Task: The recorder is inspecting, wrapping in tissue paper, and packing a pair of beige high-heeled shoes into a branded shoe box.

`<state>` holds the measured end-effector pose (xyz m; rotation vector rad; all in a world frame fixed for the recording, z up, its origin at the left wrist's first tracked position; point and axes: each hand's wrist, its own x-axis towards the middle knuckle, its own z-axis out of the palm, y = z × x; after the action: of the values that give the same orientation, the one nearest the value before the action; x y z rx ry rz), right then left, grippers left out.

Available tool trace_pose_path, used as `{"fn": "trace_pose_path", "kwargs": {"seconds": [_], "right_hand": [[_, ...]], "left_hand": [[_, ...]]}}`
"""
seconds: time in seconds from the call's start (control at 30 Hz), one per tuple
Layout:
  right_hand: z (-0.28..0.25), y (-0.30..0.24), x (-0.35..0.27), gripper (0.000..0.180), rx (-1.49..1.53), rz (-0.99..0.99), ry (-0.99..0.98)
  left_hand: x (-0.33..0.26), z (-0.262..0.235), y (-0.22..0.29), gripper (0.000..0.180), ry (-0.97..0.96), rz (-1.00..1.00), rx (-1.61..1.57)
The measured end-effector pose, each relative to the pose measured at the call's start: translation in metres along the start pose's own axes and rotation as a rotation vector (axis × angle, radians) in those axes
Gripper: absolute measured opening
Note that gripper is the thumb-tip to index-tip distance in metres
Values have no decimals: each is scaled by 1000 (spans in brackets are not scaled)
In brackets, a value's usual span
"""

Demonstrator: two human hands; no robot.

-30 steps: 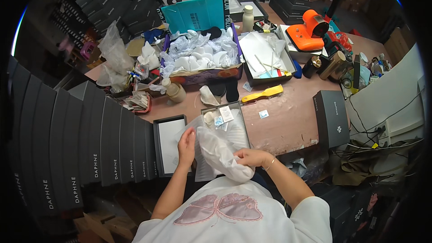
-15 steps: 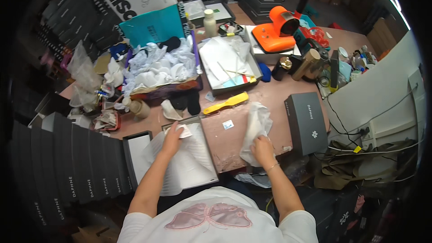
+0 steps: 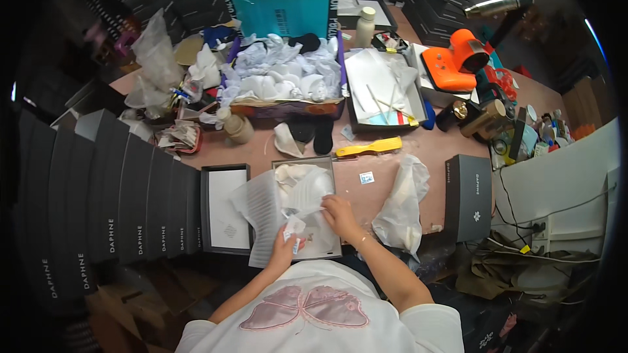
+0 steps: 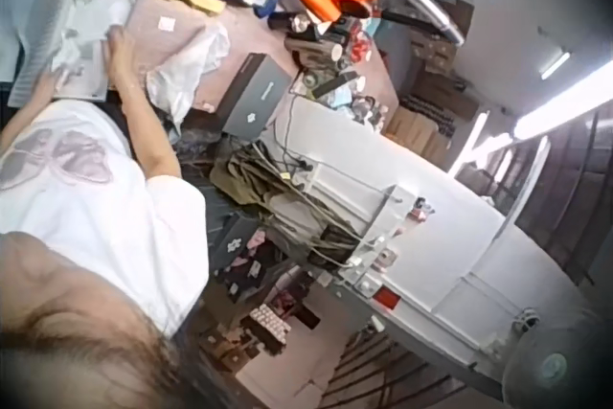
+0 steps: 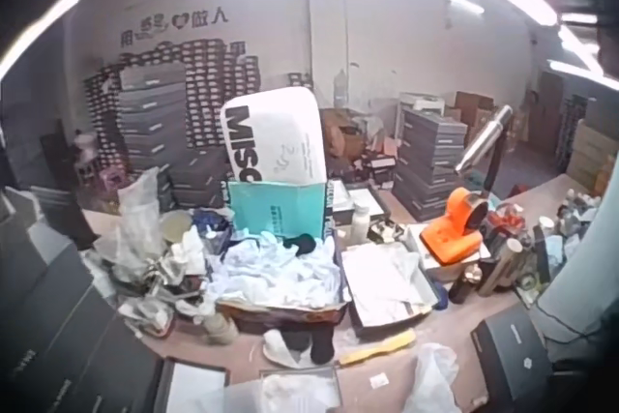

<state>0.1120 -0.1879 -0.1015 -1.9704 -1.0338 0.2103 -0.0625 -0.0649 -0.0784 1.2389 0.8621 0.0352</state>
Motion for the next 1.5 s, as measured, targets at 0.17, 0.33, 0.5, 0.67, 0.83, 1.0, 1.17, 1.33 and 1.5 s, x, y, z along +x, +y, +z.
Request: {"fn": "trace_pose_path", "kwargs": {"seconds": [0.17, 0.33, 0.5, 0.67, 0.83, 1.0, 1.17, 1.33, 1.5], "right_hand": [[-3, 3, -24, 14, 671, 573, 307], [-18, -27, -35, 17, 171, 323, 127], [-15, -53, -30, 22, 150, 261, -40], [-71, 3, -12, 24, 477, 435, 211], [-114, 81, 96, 21, -226, 224, 189], [-72, 151, 151, 21, -692, 280, -303], [-58, 183, 146, 23, -767, 351, -286], [-105, 98, 139, 17, -124, 248, 58], [-82, -65, 105, 32, 63, 38, -145]], "left_hand": [[18, -17, -53, 86, -37, -12, 327], [-5, -9, 16, 82, -86, 412, 433], [23, -6, 67, 64, -324, 44, -189], [15, -1, 60, 63, -412, 46, 124], [-9, 31, 41, 76, -488, 435, 283], [-13, 85, 71, 75, -444, 719, 700], [13, 120, 76, 69, -564, 712, 898], [28, 150, 34, 62, -580, 641, 1033], [12, 146, 8, 47, -644, 697, 1027]]}}
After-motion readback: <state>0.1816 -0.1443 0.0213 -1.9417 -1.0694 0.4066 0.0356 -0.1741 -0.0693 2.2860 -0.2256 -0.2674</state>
